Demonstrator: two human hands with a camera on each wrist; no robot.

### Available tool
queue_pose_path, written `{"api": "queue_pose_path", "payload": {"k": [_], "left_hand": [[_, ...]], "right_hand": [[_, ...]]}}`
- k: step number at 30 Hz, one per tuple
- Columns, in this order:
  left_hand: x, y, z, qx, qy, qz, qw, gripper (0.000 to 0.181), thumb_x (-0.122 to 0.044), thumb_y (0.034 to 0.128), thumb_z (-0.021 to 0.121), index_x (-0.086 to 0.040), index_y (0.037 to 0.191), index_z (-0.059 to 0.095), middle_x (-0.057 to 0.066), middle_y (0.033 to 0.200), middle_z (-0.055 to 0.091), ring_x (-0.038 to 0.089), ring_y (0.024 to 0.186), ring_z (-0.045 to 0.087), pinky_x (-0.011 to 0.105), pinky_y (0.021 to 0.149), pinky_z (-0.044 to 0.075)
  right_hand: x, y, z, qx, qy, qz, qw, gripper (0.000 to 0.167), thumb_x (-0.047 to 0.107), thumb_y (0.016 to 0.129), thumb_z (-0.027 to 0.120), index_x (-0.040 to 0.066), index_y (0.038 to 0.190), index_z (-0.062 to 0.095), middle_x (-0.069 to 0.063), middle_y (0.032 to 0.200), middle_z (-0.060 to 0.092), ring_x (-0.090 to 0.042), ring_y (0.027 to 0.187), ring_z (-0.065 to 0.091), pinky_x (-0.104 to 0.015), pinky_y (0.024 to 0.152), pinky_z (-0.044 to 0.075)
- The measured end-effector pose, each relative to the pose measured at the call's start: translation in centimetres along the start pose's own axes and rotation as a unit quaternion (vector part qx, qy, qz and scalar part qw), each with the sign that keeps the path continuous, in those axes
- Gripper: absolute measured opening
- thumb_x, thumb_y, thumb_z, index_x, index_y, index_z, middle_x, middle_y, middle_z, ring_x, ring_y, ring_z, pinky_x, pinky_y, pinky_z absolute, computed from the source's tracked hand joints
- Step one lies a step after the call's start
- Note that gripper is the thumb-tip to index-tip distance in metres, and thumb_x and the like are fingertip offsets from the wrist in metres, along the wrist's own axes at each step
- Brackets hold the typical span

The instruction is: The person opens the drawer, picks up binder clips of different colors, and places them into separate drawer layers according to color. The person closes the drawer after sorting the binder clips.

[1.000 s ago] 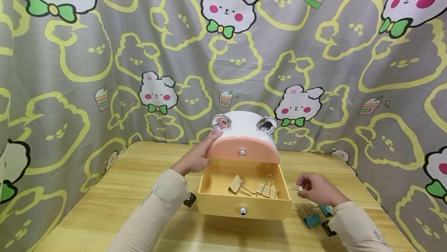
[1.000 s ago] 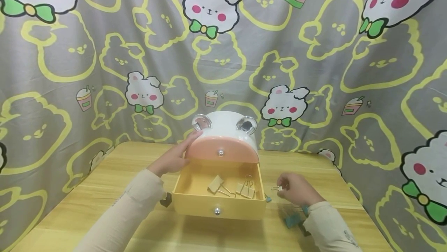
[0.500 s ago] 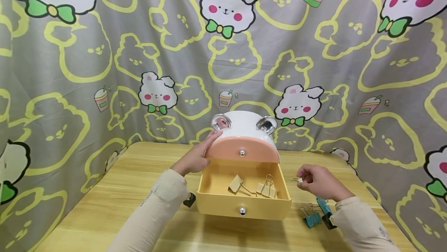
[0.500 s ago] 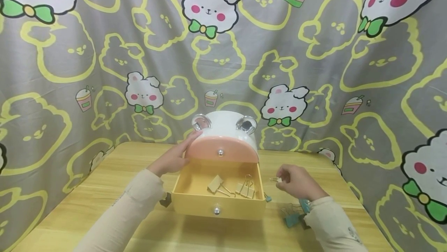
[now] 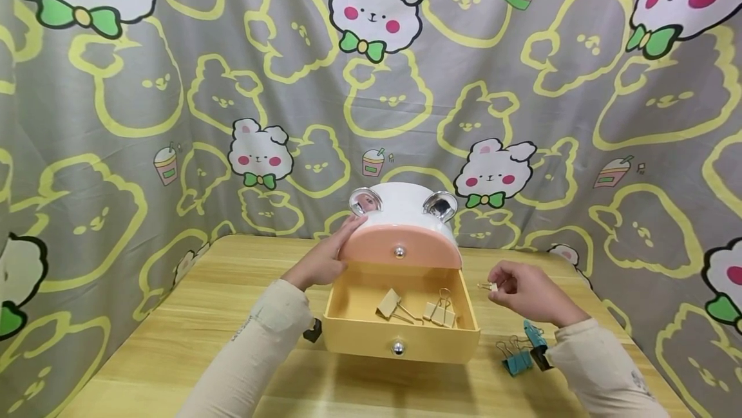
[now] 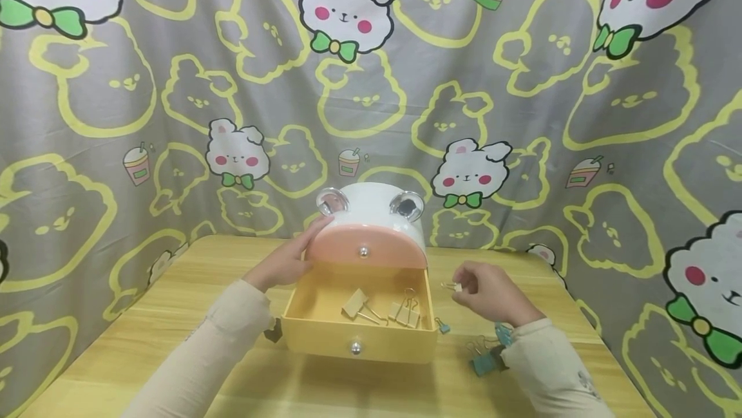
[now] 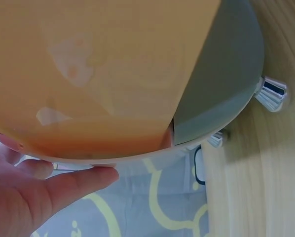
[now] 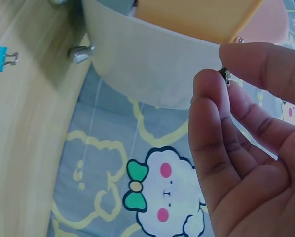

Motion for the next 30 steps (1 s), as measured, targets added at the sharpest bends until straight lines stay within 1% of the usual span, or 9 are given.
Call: {"api": "queue_pose_path", "payload": {"k": [3, 9, 14, 18, 23, 30], "left_hand": [[-0.1, 0.0, 0.0, 0.001, -0.001, -0.004, 1.0, 0.099, 0.021, 0.0723, 0.049, -0.028, 0.155, 0.025, 0.005, 0.162, 0.009, 0.029, 0.146, 0.012, 0.053, 0.113, 0.017], [0.0, 0.1, 0.0, -0.006, 0.007, 0.001, 1.0, 0.1, 0.021, 0.0716, 0.049, -0.028, 0.155, 0.024, 0.007, 0.162, 0.01, 0.03, 0.145, 0.014, 0.054, 0.112, 0.018], [0.0, 0.2, 0.0, -0.008, 0.008, 0.008, 0.9999, 0.099, 0.022, 0.071, 0.049, -0.026, 0.155, 0.025, 0.008, 0.162, 0.009, 0.032, 0.145, 0.014, 0.055, 0.112, 0.018], [0.0, 0.2, 0.0, -0.008, 0.008, 0.009, 0.9999, 0.098, 0.022, 0.0712, 0.049, -0.025, 0.155, 0.025, 0.008, 0.162, 0.008, 0.032, 0.145, 0.015, 0.054, 0.112, 0.018], [0.1, 0.3, 0.0, -0.007, 0.008, 0.008, 0.9999, 0.099, 0.021, 0.0717, 0.05, -0.026, 0.155, 0.024, 0.008, 0.162, 0.008, 0.034, 0.144, 0.016, 0.055, 0.112, 0.02], [0.4, 0.3, -0.2, -0.009, 0.008, 0.009, 0.9999, 0.098, 0.02, 0.0718, 0.051, -0.026, 0.154, 0.025, 0.008, 0.162, 0.01, 0.033, 0.144, 0.016, 0.056, 0.111, 0.021]], "right_hand": [[0.5, 0.0, -0.3, -0.007, 0.0, -0.006, 1.0, 0.015, 0.011, 0.085, 0.074, 0.008, 0.093, 0.061, 0.004, 0.075, 0.058, -0.01, 0.067, 0.055, -0.027, 0.058, 0.048], [2.2, 0.3, -1.0, -0.019, -0.004, -0.027, 0.9995, 0.016, 0.01, 0.085, 0.074, 0.006, 0.094, 0.062, 0.004, 0.076, 0.058, -0.009, 0.068, 0.056, -0.027, 0.06, 0.048], [4.0, 0.7, -1.3, -0.023, -0.014, -0.042, 0.9988, 0.016, 0.012, 0.085, 0.075, 0.009, 0.093, 0.062, 0.006, 0.075, 0.059, -0.009, 0.069, 0.057, -0.027, 0.06, 0.049], [4.8, 1.0, -1.2, -0.024, -0.02, -0.047, 0.9984, 0.015, 0.011, 0.084, 0.075, 0.01, 0.093, 0.063, 0.007, 0.075, 0.06, -0.008, 0.069, 0.057, -0.027, 0.061, 0.049], [5.5, 1.4, -0.8, -0.027, -0.023, -0.055, 0.9979, 0.015, 0.009, 0.083, 0.075, 0.008, 0.094, 0.064, 0.009, 0.074, 0.06, -0.008, 0.068, 0.057, -0.027, 0.06, 0.05], [6.4, 1.8, -0.1, -0.013, -0.011, -0.059, 0.9981, 0.017, 0.009, 0.083, 0.076, 0.008, 0.095, 0.065, 0.008, 0.074, 0.06, -0.008, 0.067, 0.057, -0.027, 0.06, 0.05]]}}
Point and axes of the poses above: each hand's wrist, its own y-axis towards the middle knuckle, its own z-axis out of the palm, x = y × z, the point moved 2 cm from there along y, towards the middle knuckle
